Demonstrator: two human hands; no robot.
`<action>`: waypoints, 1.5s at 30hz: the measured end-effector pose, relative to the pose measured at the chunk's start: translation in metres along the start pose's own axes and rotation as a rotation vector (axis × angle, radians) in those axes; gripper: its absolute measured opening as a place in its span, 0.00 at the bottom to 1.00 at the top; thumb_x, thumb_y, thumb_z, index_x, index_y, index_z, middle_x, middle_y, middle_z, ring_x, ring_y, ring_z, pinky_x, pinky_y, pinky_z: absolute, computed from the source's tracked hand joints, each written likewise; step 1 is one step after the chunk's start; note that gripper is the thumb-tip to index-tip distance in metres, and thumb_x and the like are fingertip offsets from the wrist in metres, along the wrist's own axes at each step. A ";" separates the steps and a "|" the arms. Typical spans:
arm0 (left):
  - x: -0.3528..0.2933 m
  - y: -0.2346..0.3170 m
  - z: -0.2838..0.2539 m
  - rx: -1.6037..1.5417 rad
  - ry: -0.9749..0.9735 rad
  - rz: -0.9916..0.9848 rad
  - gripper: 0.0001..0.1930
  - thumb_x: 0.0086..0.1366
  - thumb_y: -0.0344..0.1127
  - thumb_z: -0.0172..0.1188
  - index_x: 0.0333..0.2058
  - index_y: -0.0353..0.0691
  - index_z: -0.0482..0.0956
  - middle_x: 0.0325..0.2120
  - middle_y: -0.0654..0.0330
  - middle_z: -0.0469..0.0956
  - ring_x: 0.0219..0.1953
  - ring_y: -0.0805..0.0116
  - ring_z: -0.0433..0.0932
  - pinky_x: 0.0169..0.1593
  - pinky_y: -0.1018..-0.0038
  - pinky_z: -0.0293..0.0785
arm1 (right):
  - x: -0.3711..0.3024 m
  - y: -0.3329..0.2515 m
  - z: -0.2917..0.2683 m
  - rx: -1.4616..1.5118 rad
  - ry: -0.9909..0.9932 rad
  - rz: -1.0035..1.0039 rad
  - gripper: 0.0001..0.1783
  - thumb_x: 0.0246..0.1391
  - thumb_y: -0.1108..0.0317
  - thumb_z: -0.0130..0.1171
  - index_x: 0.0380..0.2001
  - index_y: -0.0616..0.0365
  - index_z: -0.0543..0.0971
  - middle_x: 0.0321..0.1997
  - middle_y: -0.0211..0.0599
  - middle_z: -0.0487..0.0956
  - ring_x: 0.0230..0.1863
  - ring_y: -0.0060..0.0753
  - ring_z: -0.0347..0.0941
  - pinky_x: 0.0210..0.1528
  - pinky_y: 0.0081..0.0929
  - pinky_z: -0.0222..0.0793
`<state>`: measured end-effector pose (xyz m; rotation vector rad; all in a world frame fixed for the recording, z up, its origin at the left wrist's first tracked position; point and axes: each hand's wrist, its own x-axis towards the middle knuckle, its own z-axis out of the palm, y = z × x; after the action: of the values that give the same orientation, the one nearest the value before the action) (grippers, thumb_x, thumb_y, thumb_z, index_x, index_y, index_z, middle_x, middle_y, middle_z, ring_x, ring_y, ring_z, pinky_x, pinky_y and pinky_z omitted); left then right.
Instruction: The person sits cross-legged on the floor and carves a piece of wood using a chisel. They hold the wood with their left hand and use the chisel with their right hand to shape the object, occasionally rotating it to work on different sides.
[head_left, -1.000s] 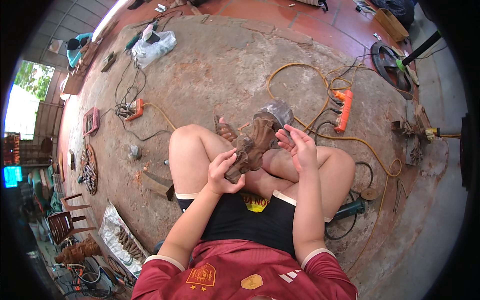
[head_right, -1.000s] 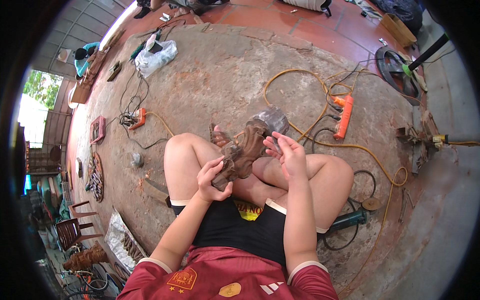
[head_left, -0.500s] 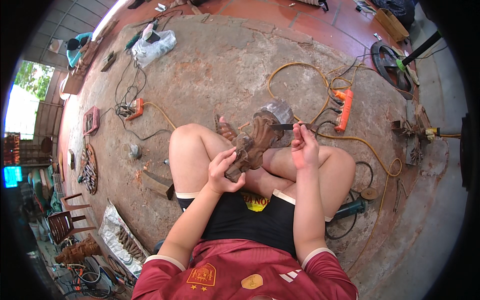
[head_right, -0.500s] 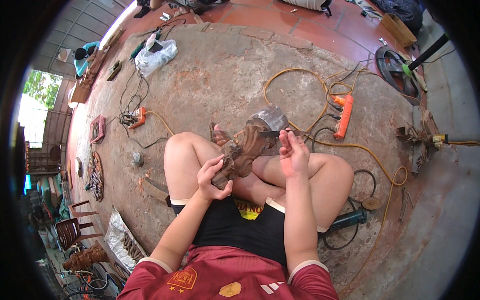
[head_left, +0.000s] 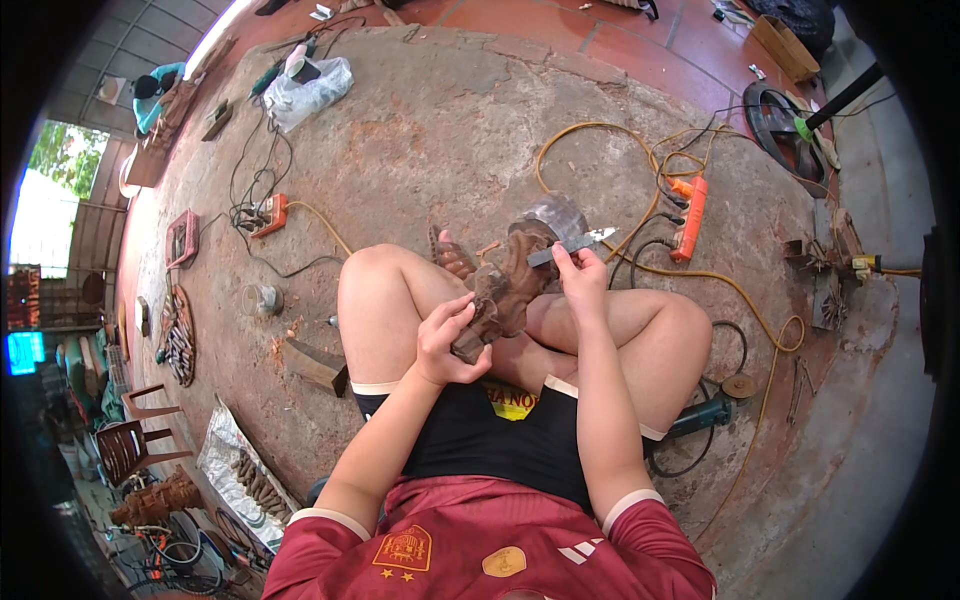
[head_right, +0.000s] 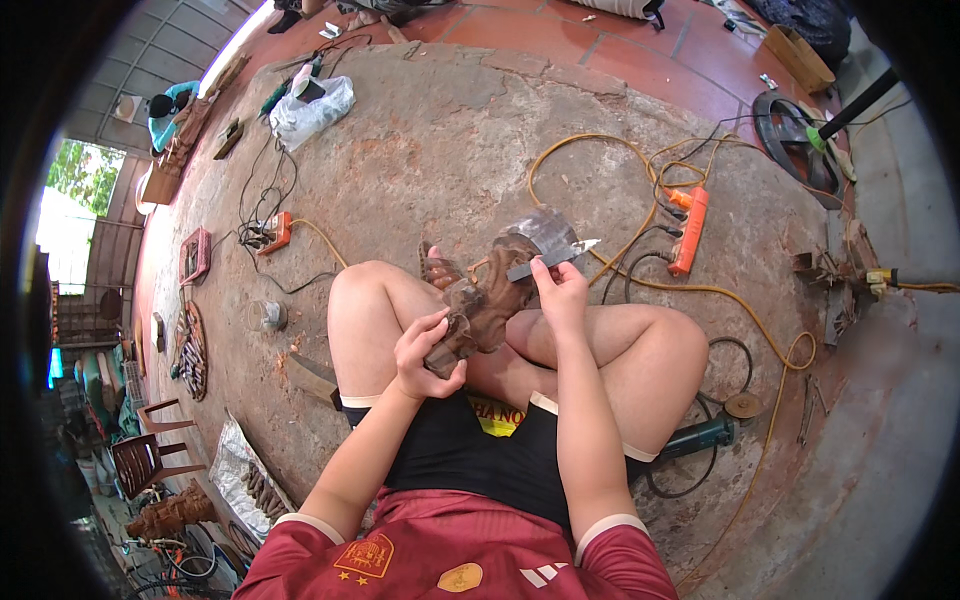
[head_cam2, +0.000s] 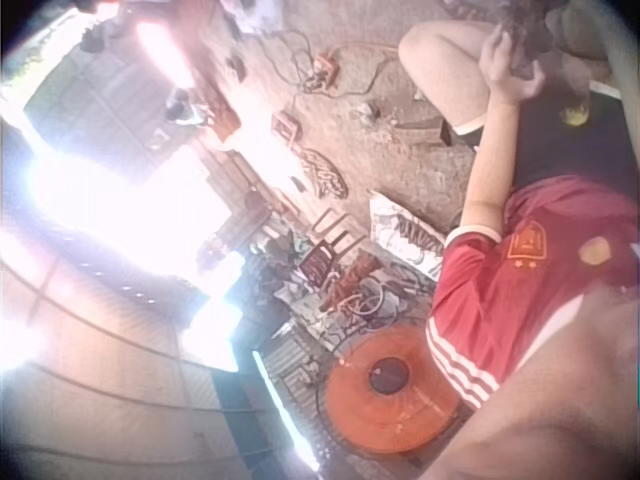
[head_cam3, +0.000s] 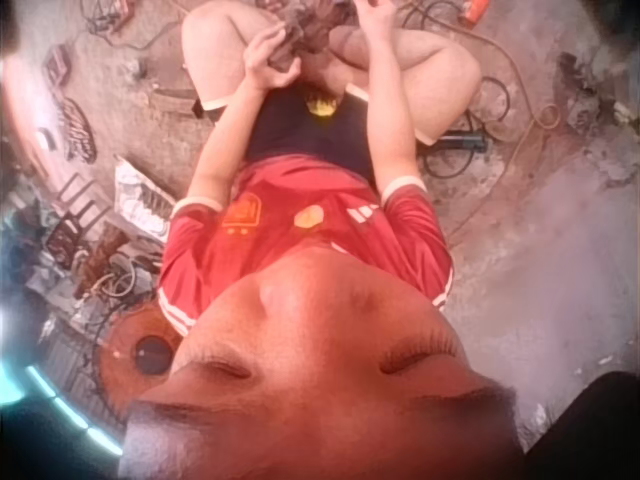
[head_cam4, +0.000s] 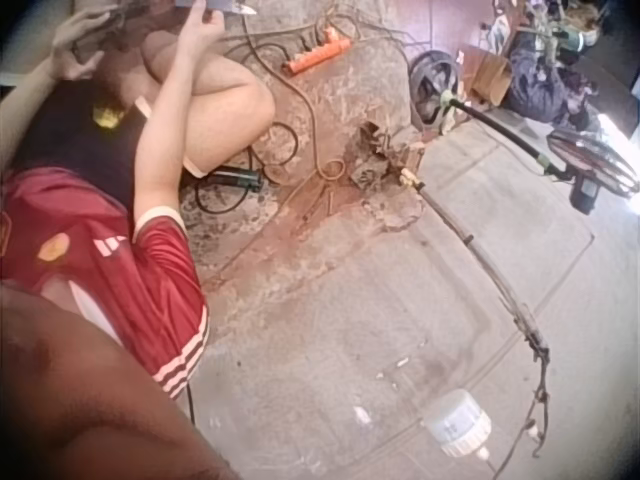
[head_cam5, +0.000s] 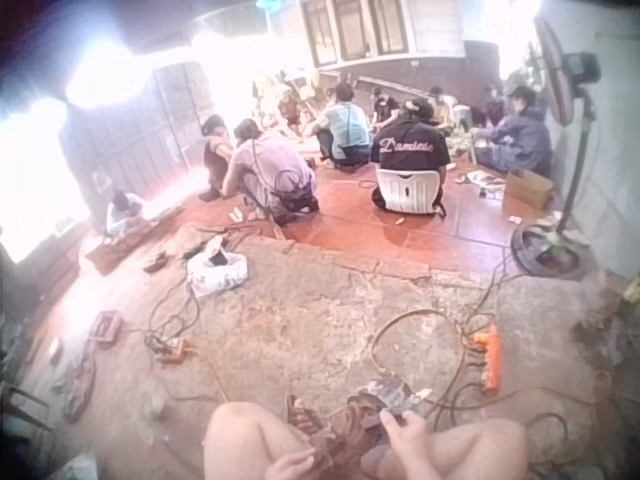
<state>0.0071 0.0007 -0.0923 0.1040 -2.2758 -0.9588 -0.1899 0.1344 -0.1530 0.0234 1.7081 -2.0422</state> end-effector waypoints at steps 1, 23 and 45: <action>0.000 0.000 0.000 0.001 -0.008 0.003 0.30 0.37 0.31 0.69 0.44 0.28 0.77 0.43 0.36 0.78 0.45 0.45 0.81 0.48 0.61 0.79 | 0.002 0.001 -0.002 0.027 -0.014 0.062 0.09 0.58 0.65 0.65 0.31 0.59 0.81 0.20 0.27 0.77 0.18 0.14 0.68 0.18 0.15 0.57; -0.002 -0.001 0.000 0.001 -0.005 -0.001 0.30 0.37 0.30 0.68 0.44 0.29 0.77 0.43 0.37 0.78 0.45 0.44 0.81 0.49 0.61 0.79 | -0.017 -0.050 -0.024 0.473 -0.450 0.191 0.13 0.64 0.64 0.57 0.46 0.62 0.78 0.23 0.26 0.75 0.23 0.18 0.69 0.24 0.15 0.62; -0.001 0.000 0.000 0.000 -0.015 0.009 0.31 0.36 0.30 0.69 0.46 0.30 0.77 0.43 0.36 0.78 0.44 0.45 0.82 0.48 0.62 0.79 | -0.016 -0.048 -0.029 0.484 -0.532 0.170 0.10 0.53 0.79 0.59 0.40 0.66 0.75 0.28 0.33 0.75 0.29 0.23 0.69 0.33 0.21 0.67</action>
<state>0.0079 0.0007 -0.0930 0.0872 -2.2882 -0.9583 -0.2011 0.1725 -0.1100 -0.1936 0.8494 -2.0453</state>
